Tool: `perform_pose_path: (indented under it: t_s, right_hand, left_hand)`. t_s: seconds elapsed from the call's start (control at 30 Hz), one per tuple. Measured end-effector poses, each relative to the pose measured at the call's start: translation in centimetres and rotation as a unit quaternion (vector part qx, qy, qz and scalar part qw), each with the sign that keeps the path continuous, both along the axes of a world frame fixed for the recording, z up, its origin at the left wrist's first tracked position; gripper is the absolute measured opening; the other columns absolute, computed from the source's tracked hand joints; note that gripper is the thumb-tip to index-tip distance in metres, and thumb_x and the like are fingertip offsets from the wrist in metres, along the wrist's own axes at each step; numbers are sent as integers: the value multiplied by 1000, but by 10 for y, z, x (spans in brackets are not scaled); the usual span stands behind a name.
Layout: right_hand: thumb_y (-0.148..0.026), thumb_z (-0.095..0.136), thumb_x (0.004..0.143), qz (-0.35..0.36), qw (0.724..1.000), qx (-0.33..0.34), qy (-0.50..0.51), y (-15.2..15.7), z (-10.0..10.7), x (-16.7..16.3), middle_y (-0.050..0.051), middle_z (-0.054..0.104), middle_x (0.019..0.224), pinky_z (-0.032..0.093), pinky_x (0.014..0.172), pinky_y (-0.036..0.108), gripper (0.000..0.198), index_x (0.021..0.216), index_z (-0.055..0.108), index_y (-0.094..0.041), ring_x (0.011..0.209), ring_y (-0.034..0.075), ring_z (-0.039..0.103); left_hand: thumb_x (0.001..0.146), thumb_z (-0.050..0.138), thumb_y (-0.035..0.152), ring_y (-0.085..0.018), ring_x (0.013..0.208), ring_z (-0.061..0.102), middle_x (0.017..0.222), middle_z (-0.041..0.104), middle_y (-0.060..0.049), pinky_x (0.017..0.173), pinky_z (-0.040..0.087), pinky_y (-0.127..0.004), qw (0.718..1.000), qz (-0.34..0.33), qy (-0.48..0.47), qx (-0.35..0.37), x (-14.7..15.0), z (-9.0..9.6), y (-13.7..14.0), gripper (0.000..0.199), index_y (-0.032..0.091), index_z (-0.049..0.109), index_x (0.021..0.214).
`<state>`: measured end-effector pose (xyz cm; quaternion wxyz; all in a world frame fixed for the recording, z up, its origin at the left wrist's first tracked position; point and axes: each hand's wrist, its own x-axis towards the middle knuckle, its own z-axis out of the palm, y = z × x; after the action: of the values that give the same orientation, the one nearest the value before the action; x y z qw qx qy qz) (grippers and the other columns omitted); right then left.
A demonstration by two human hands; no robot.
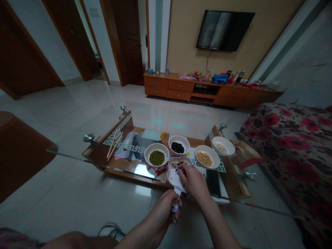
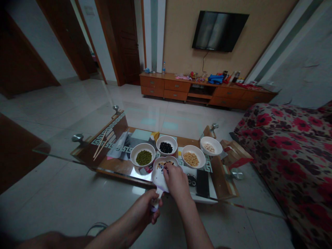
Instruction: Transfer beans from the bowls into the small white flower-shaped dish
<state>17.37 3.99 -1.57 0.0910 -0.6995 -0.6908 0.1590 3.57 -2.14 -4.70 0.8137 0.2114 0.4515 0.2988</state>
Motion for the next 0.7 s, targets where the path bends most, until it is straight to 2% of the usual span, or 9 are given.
perform_pose_path:
  t_s: [0.7]
  right_hand:
    - [-34, 42, 91, -2, 1000, -3, -1, 0, 4, -1, 4, 69, 97, 35, 65, 24, 26, 103, 63, -25, 88, 18, 62]
  left_hand:
    - [72, 46, 35, -6, 45, 41, 70, 52, 2, 43, 25, -22, 1000, -4, -10, 8, 1, -3, 0, 19, 18, 51, 78]
